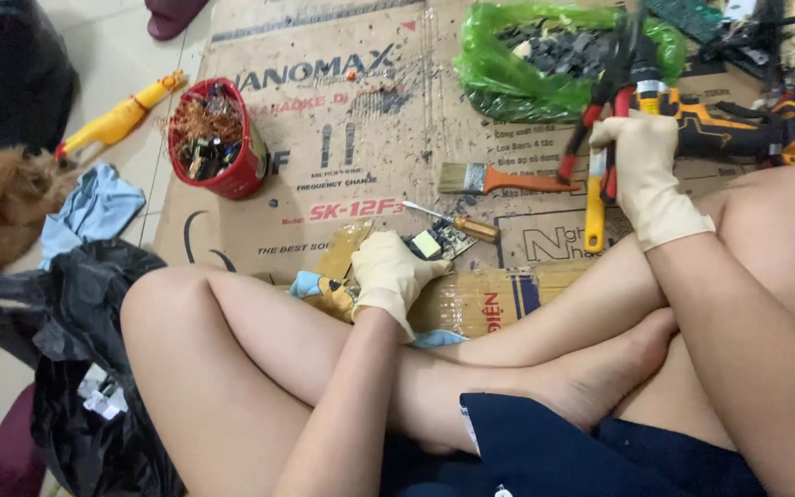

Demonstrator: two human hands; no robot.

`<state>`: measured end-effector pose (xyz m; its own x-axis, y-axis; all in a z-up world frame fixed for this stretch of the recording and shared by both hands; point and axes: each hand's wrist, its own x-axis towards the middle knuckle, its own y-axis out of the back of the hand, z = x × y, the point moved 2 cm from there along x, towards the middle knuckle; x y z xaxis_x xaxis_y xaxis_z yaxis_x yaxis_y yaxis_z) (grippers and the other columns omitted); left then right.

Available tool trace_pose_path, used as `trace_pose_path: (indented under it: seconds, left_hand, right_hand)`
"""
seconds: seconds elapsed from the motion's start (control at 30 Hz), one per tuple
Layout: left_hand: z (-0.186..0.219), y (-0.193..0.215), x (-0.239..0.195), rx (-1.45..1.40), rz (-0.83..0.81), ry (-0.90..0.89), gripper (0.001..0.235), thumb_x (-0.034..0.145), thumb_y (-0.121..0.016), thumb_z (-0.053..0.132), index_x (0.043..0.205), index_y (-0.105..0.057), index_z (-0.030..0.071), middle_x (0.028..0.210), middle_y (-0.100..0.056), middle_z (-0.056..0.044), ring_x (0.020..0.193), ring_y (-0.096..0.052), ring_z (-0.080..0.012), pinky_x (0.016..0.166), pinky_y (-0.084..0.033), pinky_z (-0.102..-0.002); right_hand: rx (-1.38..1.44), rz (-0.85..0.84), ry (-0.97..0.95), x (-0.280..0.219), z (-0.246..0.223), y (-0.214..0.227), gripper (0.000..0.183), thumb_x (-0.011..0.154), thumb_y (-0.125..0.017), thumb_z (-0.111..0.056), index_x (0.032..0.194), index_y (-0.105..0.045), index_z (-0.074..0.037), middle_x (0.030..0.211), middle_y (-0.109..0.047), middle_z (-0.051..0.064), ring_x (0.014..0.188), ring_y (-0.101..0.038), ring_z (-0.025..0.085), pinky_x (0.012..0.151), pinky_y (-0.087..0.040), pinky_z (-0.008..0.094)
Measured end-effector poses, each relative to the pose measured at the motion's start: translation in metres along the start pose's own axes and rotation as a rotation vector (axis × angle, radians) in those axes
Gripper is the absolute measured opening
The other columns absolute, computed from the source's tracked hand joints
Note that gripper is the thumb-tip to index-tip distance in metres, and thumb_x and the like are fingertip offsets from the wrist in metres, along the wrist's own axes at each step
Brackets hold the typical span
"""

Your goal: The person sits on the floor and uses a knife to scrape and clean a small electronic component. They then use a brush to sweep away debris from the component and the surrounding cardboard surface.

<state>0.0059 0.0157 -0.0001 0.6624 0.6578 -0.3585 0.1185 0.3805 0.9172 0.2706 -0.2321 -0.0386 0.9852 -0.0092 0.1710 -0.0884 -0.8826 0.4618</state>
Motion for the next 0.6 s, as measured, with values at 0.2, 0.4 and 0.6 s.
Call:
trace_pose_path:
  seconds: [0.2, 0.4, 0.6]
  left_hand:
    - [0.009, 0.005, -0.006, -0.047, -0.011, -0.098, 0.079, 0.047, -0.093, 0.061, 0.105, -0.074, 0.012, 0.104, -0.076, -0.007, 0.109, -0.072, -0.0238, 0.095, -0.056, -0.039]
    - [0.016, 0.028, -0.013, 0.028, -0.096, -0.23, 0.072, 0.054, -0.086, 0.062, 0.107, -0.076, 0.014, 0.111, -0.076, -0.008, 0.116, -0.069, -0.0262, 0.1, -0.055, -0.041]
    - [0.014, 0.033, -0.023, 0.075, -0.239, -0.341, 0.061, 0.058, -0.079, 0.069, 0.092, -0.08, 0.018, 0.093, -0.08, -0.003, 0.11, -0.072, -0.0233, 0.095, -0.056, -0.037]
  right_hand:
    - [1.259, -0.453, -0.52, -0.082, -0.134, 0.049, 0.017, 0.073, -0.049, 0.005, 0.069, -0.04, -0.009, 0.113, -0.073, 0.015, 0.144, -0.056, 0.045, 0.116, -0.024, 0.067]
    - [1.354, -0.757, -0.56, -0.08, -0.104, 0.022, 0.013, 0.078, -0.048, -0.002, 0.066, -0.047, -0.007, 0.089, -0.056, 0.013, 0.094, -0.064, 0.027, 0.099, -0.048, 0.075]
    - [0.345, -0.741, -0.303, -0.058, -0.089, 0.006, 0.017, 0.085, -0.077, -0.011, 0.091, -0.065, -0.002, 0.068, -0.06, 0.012, 0.073, -0.074, 0.028, 0.054, -0.062, 0.049]
